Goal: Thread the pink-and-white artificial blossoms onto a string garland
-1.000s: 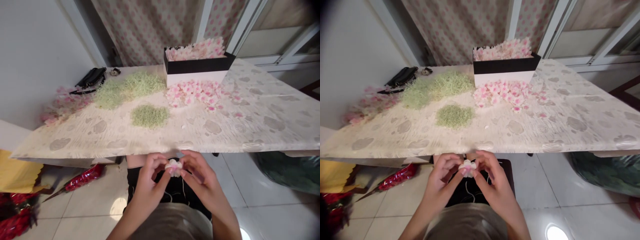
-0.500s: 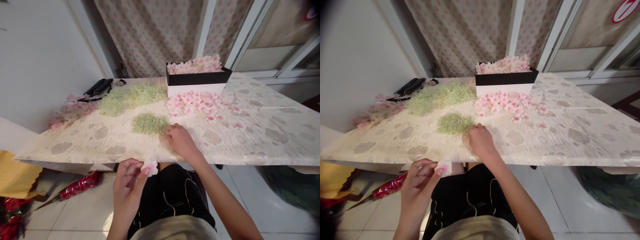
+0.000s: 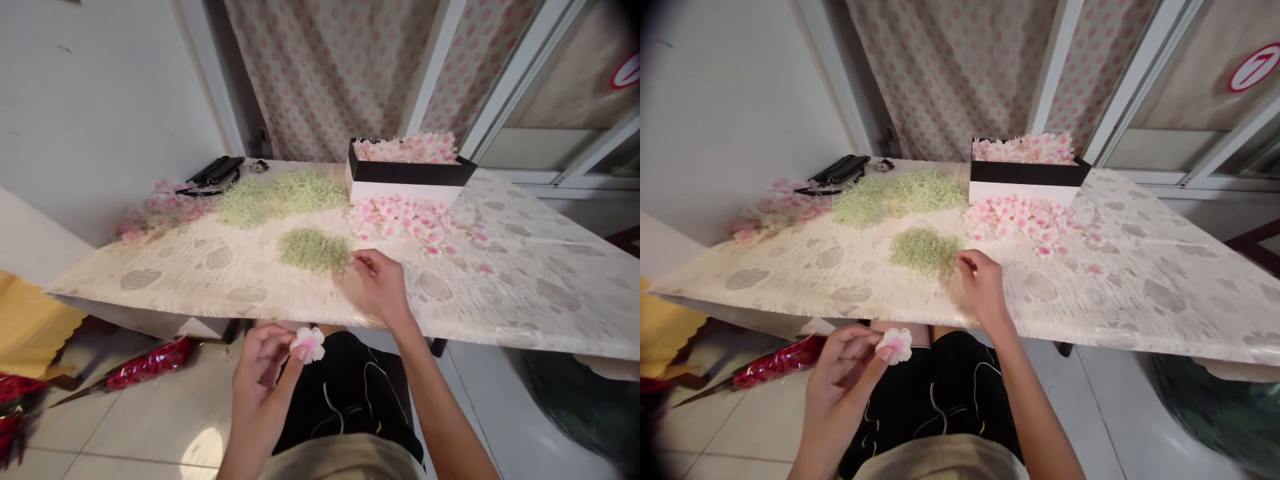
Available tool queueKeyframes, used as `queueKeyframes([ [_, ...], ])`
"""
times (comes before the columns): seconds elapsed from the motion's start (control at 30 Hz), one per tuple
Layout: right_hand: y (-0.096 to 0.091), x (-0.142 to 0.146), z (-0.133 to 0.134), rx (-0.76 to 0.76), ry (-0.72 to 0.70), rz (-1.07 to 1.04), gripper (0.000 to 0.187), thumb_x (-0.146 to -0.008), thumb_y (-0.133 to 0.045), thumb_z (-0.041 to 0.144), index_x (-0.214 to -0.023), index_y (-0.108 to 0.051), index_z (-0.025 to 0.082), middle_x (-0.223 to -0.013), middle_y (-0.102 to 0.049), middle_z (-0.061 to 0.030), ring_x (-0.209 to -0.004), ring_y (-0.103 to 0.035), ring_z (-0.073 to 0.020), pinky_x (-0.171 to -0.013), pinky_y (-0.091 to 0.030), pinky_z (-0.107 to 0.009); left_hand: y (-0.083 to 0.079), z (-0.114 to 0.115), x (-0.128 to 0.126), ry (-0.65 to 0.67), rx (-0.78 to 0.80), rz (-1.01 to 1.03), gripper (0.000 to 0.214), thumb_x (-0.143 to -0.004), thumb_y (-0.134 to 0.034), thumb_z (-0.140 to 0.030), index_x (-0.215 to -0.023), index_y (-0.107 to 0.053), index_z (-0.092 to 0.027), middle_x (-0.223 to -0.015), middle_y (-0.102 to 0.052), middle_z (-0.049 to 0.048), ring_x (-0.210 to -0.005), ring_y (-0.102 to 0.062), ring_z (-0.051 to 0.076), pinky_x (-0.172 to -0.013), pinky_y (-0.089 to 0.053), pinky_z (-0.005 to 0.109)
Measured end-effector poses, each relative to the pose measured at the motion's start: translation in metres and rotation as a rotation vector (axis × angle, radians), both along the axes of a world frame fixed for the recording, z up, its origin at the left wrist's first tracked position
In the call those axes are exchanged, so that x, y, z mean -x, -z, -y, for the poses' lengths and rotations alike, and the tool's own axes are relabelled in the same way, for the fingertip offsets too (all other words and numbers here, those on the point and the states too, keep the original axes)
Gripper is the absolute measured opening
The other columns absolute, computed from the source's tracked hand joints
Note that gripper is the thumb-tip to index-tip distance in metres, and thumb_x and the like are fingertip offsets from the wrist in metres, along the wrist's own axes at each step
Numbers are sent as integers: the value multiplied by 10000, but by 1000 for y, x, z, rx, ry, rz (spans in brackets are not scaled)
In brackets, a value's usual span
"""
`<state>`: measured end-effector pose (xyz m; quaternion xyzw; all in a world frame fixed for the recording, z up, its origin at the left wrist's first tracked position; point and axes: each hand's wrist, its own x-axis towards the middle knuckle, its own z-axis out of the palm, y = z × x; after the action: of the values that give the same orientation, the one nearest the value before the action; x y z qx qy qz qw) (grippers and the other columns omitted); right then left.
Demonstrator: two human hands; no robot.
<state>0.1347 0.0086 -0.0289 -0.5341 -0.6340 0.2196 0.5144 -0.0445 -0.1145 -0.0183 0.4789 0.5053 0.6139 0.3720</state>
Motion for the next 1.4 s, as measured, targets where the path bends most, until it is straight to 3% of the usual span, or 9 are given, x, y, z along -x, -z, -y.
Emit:
queueKeyframes([
  [0.1, -5, -4, 18, 24, -60, -177, 111, -857, -603, 185, -930, -686, 179, -814, -737, -50, -716, -689, -176, -701, -570, -340, -2, 1, -4, 25, -15, -5, 194, -805, -681, -110, -913, -567, -224, -793, -654, -30, -751, -672, 115, -732, -566, 197],
  [0.27, -22, -7, 75, 94, -150, -337, 36, -821, -670, 206, -790, -682, 217, -703, -697, -1, -601, -641, -140, -610, -555, -294, -4, 6, -14, 63, -24, -3, 196, -853, -648, -114, -960, -550, -246, -860, -633, -35, -811, -659, 96, -780, -538, 181],
  [0.47, -26, 0, 121, 172, -445, -316, 146, -743, -712, 92, -734, -689, 236, -1117, -641, -39, -1026, -642, -205, -897, -502, -354, -2, 16, -22, 162, -16, -19, 237, -875, -623, -102, -1021, -515, -254, -903, -643, -15, -876, -655, 132, -806, -520, 233],
  [0.7, -20, 3, 123, 192, -451, -352, 161, -750, -682, 75, -714, -655, 230, -861, -691, -3, -793, -675, -155, -692, -527, -276, -5, 19, -23, 238, -24, -49, 236, -876, -612, -88, -1008, -511, -255, -865, -657, -14, -831, -656, 136, -760, -521, 230],
  [0.87, -22, 0, 123, 210, -446, -337, 168, -750, -675, 70, -687, -632, 220, -851, -675, 8, -779, -661, -132, -695, -510, -253, -2, 20, -22, 246, -52, -164, 237, -877, -608, -94, -1025, -520, -257, -878, -672, -4, -834, -667, 145, -715, -536, 220],
  [1.13, -21, 2, 123, 264, -432, -348, 189, -767, -653, 103, -647, -546, 202, -772, -633, 15, -699, -613, -119, -639, -473, -234, 5, 24, -22, 222, -110, -363, 340, -894, -570, -70, -1123, -497, -311, -992, -652, -12, -933, -664, 132, -829, -534, 220],
  [1.27, -17, 2, 124, 362, -398, -437, 107, -797, -644, 171, -823, -563, 237, -778, -612, 24, -699, -606, -129, -624, -484, -236, 10, 22, -21, 224, -141, -406, 318, -892, -550, -55, -1110, -516, -284, -979, -670, 14, -904, -680, 165, -810, -551, 271],
  [1.33, -17, 3, 124, 397, -420, -410, 89, -827, -629, 214, -902, -589, 242, -796, -620, 11, -716, -604, -139, -644, -488, -250, 7, 20, -18, 234, -173, -429, 324, -884, -548, -48, -1108, -536, -281, -993, -681, 23, -898, -683, 176, -816, -550, 292],
  [1.4, -17, 2, 123, 368, -462, -367, 16, -849, -620, 241, -850, -607, 231, -799, -618, -1, -742, -597, -147, -668, -480, -253, -6, 20, -15, 281, -208, -466, 348, -872, -563, -44, -1118, -568, -290, -999, -694, 22, -887, -682, 177, -815, -547, 292],
])
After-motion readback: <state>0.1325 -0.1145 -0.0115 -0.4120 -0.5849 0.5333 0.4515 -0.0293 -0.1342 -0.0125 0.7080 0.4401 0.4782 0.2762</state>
